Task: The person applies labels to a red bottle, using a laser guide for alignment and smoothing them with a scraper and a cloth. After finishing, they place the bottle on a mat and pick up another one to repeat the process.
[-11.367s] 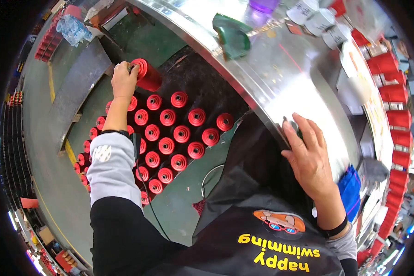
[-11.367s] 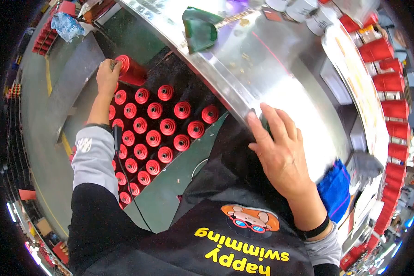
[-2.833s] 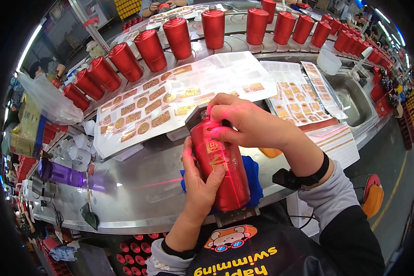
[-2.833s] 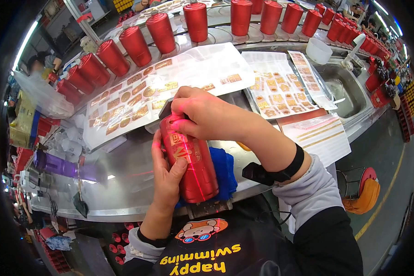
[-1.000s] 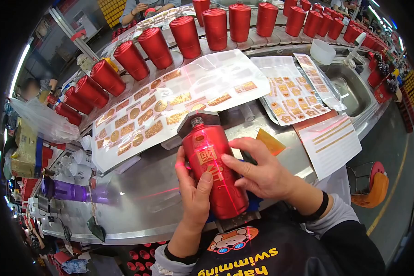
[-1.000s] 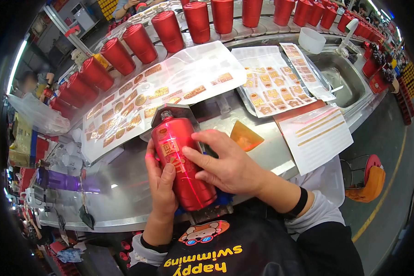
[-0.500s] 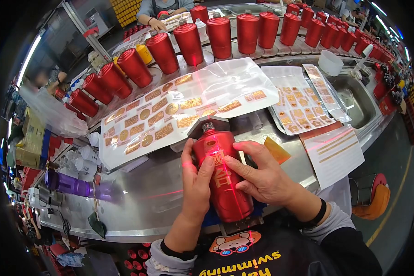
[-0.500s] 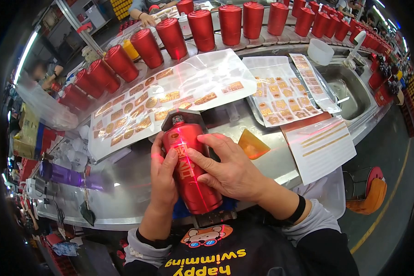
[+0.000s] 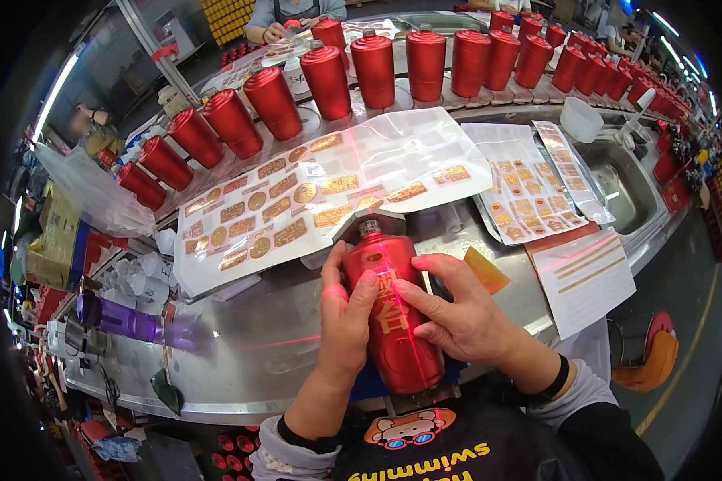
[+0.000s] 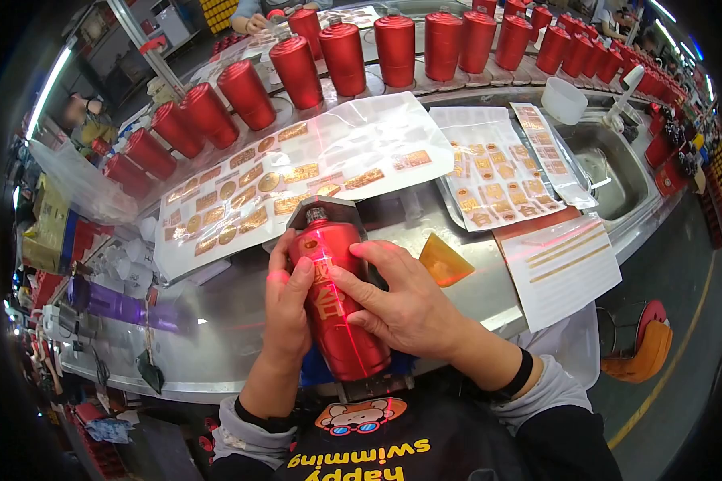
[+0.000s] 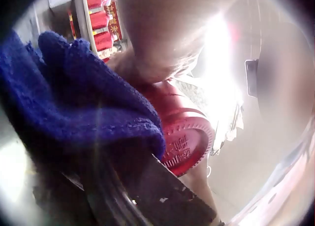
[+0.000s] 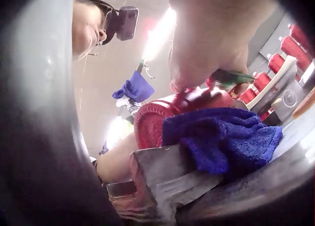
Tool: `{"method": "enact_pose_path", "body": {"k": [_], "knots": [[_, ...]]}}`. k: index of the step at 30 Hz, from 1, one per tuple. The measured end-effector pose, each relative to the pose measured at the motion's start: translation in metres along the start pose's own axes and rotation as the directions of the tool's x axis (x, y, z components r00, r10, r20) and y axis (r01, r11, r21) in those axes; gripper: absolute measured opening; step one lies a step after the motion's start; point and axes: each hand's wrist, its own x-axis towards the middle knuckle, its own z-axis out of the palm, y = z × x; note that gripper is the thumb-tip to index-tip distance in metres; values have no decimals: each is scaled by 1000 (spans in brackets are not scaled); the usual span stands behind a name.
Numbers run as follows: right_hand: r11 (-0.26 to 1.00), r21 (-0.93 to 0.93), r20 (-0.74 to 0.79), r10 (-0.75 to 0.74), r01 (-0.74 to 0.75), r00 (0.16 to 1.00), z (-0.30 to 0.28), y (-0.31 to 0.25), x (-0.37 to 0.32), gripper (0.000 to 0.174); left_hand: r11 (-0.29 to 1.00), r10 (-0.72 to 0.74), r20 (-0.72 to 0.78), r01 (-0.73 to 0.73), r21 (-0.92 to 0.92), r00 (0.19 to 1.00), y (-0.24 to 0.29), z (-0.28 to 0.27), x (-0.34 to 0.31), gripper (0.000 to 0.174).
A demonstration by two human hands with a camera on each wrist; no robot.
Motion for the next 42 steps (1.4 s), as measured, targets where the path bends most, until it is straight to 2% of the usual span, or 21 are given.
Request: {"method": "enact_pose_path", "body": {"k": [13,16,19,22,23,24,25,28,33,34,35,37,38,39,40,42], "knots": [[1000,15,1,27,-27,1000,-1,-3,1,53,996,22,-7,-21,86,1000,-6,-5,6,67],[1000,20,-9,23,-23,1000,0,-3,0,55,1000,11,7,-10,-29,1000,-5,-6,5,66],[1000,9,-4,19,-19,1000,0,-3,0,55,1000,10,16,-11,11,1000,-5,-6,3,66],[999,-17,6,31,-31,1000,-1,-4,0,55,976,159,-61,-147,162,985,-15,-14,-1,59],[1000,-14,6,27,-27,1000,-1,-3,0,55,873,345,17,-327,362,939,-12,-17,-6,58],[1000,-11,3,25,-25,1000,-2,-3,-1,56,697,497,132,-485,528,858,-5,-19,-12,56],[1000,-9,-2,24,-24,1000,-2,-2,-1,57,464,602,275,-609,643,749,3,-20,-17,55],[999,12,-6,32,-32,999,-1,-2,-1,58,209,448,566,-697,686,692,17,-23,-27,49],[998,12,19,56,-56,998,-9,0,-1,65,-39,381,628,-667,744,679,30,-20,-4,45],[998,-4,31,59,-59,998,-13,2,0,67,-22,412,602,-653,757,684,30,-21,2,45],[997,-77,-58,14,-19,998,-16,8,4,63,-5,442,576,-640,769,688,30,-21,8,45],[977,91,-10,197,-195,980,-31,5,16,53,26,467,540,-621,783,700,29,-23,12,45],[944,171,24,284,-283,959,-42,1,24,47,113,495,461,-581,806,736,26,-23,11,45],[925,193,88,315,-327,945,-49,-7,44,32,201,512,380,-538,819,770,21,-23,7,44],[947,145,162,262,-285,951,-47,-1,59,29,286,521,298,-493,821,800,16,-23,4,44],[981,60,308,160,-187,938,-42,18,86,23,367,494,215,-426,827,843,10,-25,-4,44]]}}
